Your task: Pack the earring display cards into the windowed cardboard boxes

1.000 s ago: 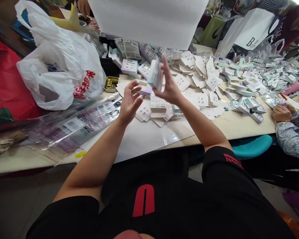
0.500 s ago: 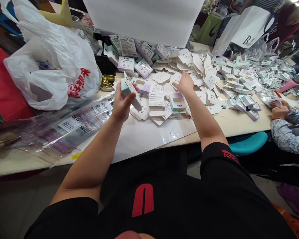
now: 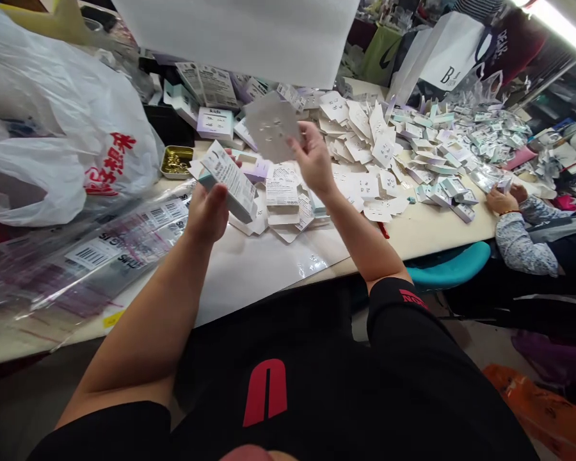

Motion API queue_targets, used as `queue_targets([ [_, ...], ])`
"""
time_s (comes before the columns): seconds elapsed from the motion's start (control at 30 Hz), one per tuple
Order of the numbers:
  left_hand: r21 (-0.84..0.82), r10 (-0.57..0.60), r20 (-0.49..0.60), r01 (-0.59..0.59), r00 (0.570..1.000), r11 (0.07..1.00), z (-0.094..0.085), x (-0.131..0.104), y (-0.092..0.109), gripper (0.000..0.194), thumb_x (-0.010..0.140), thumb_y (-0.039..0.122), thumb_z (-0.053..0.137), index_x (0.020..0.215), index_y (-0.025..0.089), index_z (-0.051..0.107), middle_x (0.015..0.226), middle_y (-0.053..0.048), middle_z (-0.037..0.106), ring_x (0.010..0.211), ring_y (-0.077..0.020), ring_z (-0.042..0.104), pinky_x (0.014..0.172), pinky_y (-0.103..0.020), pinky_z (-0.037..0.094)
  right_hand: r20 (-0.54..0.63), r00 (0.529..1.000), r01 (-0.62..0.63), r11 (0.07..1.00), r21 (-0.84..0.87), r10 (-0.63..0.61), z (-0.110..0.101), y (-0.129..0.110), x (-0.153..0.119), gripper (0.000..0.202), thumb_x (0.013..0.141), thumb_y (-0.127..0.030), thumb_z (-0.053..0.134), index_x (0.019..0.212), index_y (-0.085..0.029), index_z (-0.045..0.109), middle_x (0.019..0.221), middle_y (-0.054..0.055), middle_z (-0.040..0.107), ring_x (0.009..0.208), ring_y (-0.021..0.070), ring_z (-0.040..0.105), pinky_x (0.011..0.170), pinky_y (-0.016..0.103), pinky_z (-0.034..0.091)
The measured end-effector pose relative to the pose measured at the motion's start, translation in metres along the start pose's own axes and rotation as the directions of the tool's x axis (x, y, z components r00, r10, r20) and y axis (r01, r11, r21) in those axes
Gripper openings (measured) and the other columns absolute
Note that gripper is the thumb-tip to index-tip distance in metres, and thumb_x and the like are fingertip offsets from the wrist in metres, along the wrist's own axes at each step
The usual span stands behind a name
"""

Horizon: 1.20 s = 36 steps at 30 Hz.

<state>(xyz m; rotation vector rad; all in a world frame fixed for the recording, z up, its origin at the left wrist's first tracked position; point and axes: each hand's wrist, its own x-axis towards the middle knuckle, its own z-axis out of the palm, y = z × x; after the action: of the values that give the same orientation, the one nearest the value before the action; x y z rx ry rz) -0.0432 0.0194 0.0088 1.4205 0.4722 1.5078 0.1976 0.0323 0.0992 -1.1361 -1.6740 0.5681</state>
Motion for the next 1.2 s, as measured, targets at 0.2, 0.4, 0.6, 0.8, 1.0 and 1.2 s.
queue_targets([
  [0.2,-0.131,-0.033,-0.005,0.032,0.999,0.991,0.005,0.002,0.013,0.088,0.080,0.102,0.059,0.113,0.022,0.076,0.134,-0.017,0.074,0.159,-0.0465,0.049,0.134,-0.064,0.041,0.037,0.996,-0.095,0.902,0.421,0.087,0.062,-0.001,-0.030,0.070,0.090,-0.090,0.066,0.120,-0.028,0.059,0.104,0.001,0.073,0.096,0.0191,0.072,0.089,0.037,0.067],
  [0.4,-0.076,-0.062,0.010,0.063,0.998,0.995,0.001,0.005,0.016,0.090,0.080,0.105,0.054,0.111,0.024,0.077,0.127,-0.012,0.076,0.162,-0.0459,0.045,0.133,-0.066,0.042,0.096,0.965,-0.262,0.857,0.444,0.245,0.058,0.019,-0.049,0.068,0.077,-0.092,0.076,0.092,-0.028,0.060,0.078,-0.004,0.059,0.073,0.0130,0.065,0.075,0.030,0.062],
  [0.6,-0.147,-0.085,0.023,0.087,0.996,0.985,-0.001,0.004,0.023,0.083,0.080,0.105,0.048,0.115,0.036,0.078,0.121,-0.007,0.081,0.165,-0.0448,0.035,0.137,-0.070,0.036,0.064,0.952,-0.297,0.848,0.439,0.300,0.053,0.018,-0.050,0.074,0.069,-0.097,0.077,0.092,-0.029,0.060,0.078,-0.004,0.059,0.070,0.0129,0.062,0.070,0.030,0.057],
  [0.8,-0.115,-0.086,-0.023,0.083,0.996,0.990,-0.005,0.007,0.033,0.092,0.083,0.107,0.032,0.120,0.034,0.074,0.128,-0.005,0.081,0.169,-0.0425,0.027,0.136,-0.068,0.037,0.077,0.959,-0.278,0.843,0.460,0.274,0.057,0.016,-0.053,0.069,0.075,-0.093,0.076,0.089,-0.028,0.058,0.075,-0.005,0.055,0.067,0.0123,0.058,0.069,0.031,0.055],
  [1.0,-0.125,-0.088,-0.031,0.083,0.996,0.989,-0.006,0.010,0.025,0.084,0.082,0.103,0.051,0.111,0.028,0.074,0.122,-0.011,0.079,0.166,-0.0445,0.032,0.134,-0.067,0.041,0.072,0.982,-0.187,0.945,0.267,0.174,0.046,0.012,-0.053,0.065,0.085,-0.090,0.066,0.111,-0.031,0.060,0.103,0.003,0.070,0.091,0.0201,0.071,0.085,0.037,0.061],
  [1.2,-0.009,-0.114,0.042,0.115,0.993,0.993,0.000,0.005,0.025,0.101,0.079,0.111,0.040,0.115,0.024,0.076,0.129,-0.017,0.071,0.164,-0.0493,0.038,0.124,-0.070,0.050,0.144,0.983,-0.133,0.978,0.161,0.110,0.047,0.010,-0.053,0.095,0.079,-0.097,0.058,0.145,-0.030,0.045,0.149,0.013,0.065,0.143,0.0325,0.062,0.115,0.045,0.058],
])
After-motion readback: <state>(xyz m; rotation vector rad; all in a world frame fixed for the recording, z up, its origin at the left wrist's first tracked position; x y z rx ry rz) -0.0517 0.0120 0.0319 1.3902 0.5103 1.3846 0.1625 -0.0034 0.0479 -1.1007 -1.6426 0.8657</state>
